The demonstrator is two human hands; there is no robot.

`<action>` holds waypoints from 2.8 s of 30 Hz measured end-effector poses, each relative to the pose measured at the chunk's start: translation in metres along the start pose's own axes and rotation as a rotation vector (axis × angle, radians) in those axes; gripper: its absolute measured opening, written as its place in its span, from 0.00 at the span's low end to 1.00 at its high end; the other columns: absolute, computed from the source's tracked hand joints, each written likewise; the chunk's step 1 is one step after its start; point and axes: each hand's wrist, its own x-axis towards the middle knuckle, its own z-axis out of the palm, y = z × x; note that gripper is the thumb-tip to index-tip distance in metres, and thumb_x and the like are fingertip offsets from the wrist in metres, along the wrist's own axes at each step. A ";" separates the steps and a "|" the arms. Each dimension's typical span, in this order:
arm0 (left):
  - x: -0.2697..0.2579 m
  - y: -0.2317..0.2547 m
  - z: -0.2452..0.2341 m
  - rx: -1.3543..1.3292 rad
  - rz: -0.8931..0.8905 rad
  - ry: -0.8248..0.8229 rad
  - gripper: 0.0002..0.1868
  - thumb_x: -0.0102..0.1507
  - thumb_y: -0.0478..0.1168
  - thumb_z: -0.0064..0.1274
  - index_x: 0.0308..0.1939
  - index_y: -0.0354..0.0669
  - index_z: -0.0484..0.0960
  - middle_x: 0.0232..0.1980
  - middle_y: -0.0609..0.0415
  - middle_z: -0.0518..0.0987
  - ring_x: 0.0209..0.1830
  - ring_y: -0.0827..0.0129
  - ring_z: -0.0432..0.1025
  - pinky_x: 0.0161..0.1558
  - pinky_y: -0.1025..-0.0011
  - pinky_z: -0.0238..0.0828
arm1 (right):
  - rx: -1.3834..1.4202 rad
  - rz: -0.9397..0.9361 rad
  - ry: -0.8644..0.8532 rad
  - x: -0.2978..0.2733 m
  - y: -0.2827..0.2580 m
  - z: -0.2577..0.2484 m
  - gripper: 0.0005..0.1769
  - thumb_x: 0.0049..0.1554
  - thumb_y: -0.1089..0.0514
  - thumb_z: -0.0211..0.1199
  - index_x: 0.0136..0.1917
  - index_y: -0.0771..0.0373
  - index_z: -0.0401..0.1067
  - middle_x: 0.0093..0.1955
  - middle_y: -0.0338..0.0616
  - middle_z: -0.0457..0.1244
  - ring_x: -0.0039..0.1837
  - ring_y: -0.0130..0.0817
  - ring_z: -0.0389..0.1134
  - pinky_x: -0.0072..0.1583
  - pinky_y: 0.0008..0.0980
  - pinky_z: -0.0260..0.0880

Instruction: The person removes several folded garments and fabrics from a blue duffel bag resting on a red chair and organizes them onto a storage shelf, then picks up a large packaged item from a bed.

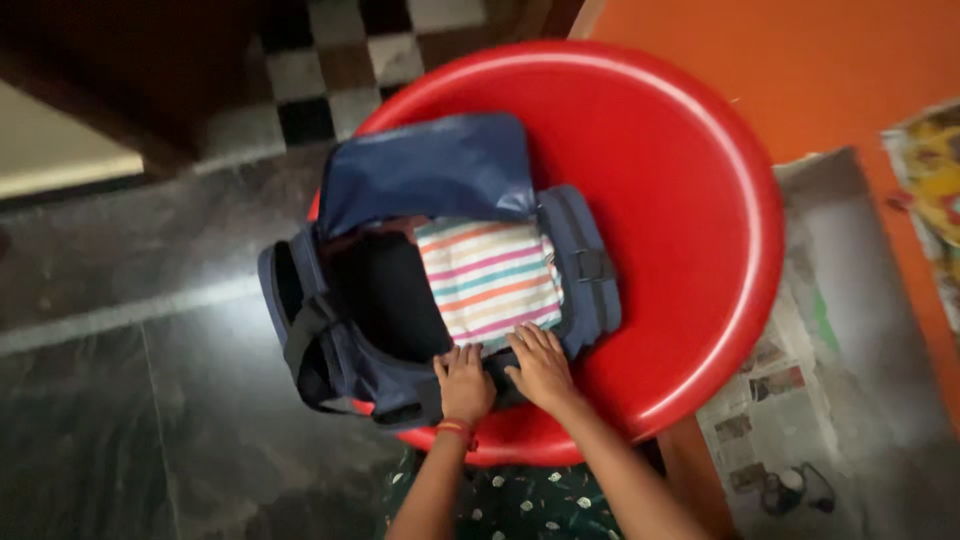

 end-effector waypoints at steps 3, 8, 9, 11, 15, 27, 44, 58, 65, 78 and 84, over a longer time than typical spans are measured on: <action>-0.009 -0.006 -0.008 0.013 -0.007 -0.178 0.30 0.57 0.43 0.58 0.64 0.43 0.74 0.62 0.48 0.77 0.66 0.53 0.68 0.71 0.43 0.48 | -0.020 -0.008 -0.294 0.008 -0.002 0.006 0.31 0.50 0.51 0.72 0.65 0.61 0.70 0.66 0.46 0.64 0.72 0.43 0.60 0.74 0.50 0.50; -0.001 0.000 -0.022 -0.013 -0.024 -0.219 0.30 0.55 0.48 0.61 0.60 0.45 0.76 0.55 0.48 0.80 0.61 0.52 0.70 0.67 0.49 0.55 | -0.054 0.045 -0.354 0.012 -0.006 0.014 0.24 0.52 0.48 0.68 0.59 0.58 0.75 0.57 0.42 0.69 0.63 0.39 0.65 0.71 0.53 0.50; 0.000 0.000 -0.022 0.011 -0.035 -0.239 0.27 0.55 0.49 0.61 0.56 0.44 0.78 0.53 0.48 0.80 0.59 0.53 0.71 0.65 0.51 0.57 | -0.050 0.054 -0.366 0.010 -0.006 0.014 0.24 0.52 0.48 0.68 0.59 0.58 0.75 0.57 0.42 0.69 0.63 0.39 0.65 0.71 0.53 0.50; 0.006 0.000 -0.017 0.033 -0.044 -0.262 0.24 0.55 0.49 0.61 0.52 0.44 0.79 0.51 0.48 0.81 0.57 0.54 0.72 0.64 0.52 0.59 | -0.023 0.047 -0.324 0.010 -0.005 0.015 0.23 0.51 0.49 0.69 0.58 0.59 0.76 0.53 0.42 0.69 0.60 0.40 0.66 0.69 0.51 0.52; 0.006 -0.006 -0.010 0.005 -0.004 -0.127 0.19 0.56 0.49 0.59 0.47 0.44 0.82 0.46 0.47 0.82 0.52 0.52 0.74 0.60 0.52 0.61 | -0.023 0.026 -0.287 0.009 -0.005 0.017 0.22 0.50 0.49 0.69 0.56 0.59 0.76 0.52 0.44 0.69 0.59 0.42 0.66 0.68 0.52 0.52; -0.031 0.021 -0.023 0.050 0.072 0.113 0.08 0.63 0.41 0.49 0.42 0.43 0.79 0.44 0.48 0.80 0.51 0.53 0.72 0.62 0.53 0.60 | 0.023 -0.104 -0.201 -0.020 0.011 0.002 0.20 0.54 0.45 0.68 0.55 0.57 0.76 0.54 0.42 0.70 0.59 0.43 0.66 0.66 0.47 0.56; -0.065 0.033 -0.053 -0.075 0.197 0.244 0.08 0.61 0.40 0.52 0.40 0.40 0.78 0.40 0.47 0.77 0.51 0.53 0.71 0.65 0.51 0.57 | -0.006 -0.140 0.028 -0.053 -0.021 -0.016 0.14 0.46 0.57 0.70 0.48 0.58 0.78 0.46 0.42 0.69 0.55 0.44 0.66 0.68 0.48 0.56; -0.058 0.035 -0.091 -0.171 0.200 0.141 0.07 0.60 0.41 0.56 0.37 0.43 0.79 0.36 0.49 0.77 0.41 0.53 0.71 0.55 0.55 0.63 | 0.006 -0.115 -0.180 -0.039 -0.026 -0.038 0.10 0.50 0.55 0.68 0.46 0.56 0.79 0.45 0.40 0.69 0.54 0.43 0.67 0.64 0.48 0.56; -0.038 0.030 -0.062 -0.192 0.156 0.125 0.10 0.57 0.42 0.58 0.40 0.45 0.79 0.38 0.51 0.79 0.44 0.52 0.71 0.55 0.52 0.61 | -0.011 -0.042 -0.138 -0.033 -0.017 -0.005 0.11 0.49 0.57 0.68 0.47 0.55 0.78 0.48 0.43 0.69 0.55 0.45 0.65 0.63 0.49 0.56; -0.020 0.037 -0.045 0.275 0.277 -0.498 0.19 0.60 0.43 0.49 0.54 0.47 0.76 0.49 0.49 0.81 0.49 0.52 0.77 0.54 0.45 0.65 | 0.213 0.042 -0.119 -0.052 -0.007 -0.003 0.21 0.38 0.66 0.65 0.48 0.58 0.78 0.52 0.46 0.68 0.61 0.47 0.65 0.69 0.51 0.54; 0.015 0.061 -0.087 0.305 0.278 -0.869 0.15 0.65 0.46 0.45 0.54 0.56 0.81 0.52 0.50 0.82 0.53 0.51 0.77 0.57 0.49 0.71 | 0.261 0.166 -0.071 -0.053 -0.028 -0.004 0.15 0.48 0.64 0.66 0.50 0.58 0.76 0.53 0.50 0.68 0.63 0.50 0.67 0.73 0.50 0.54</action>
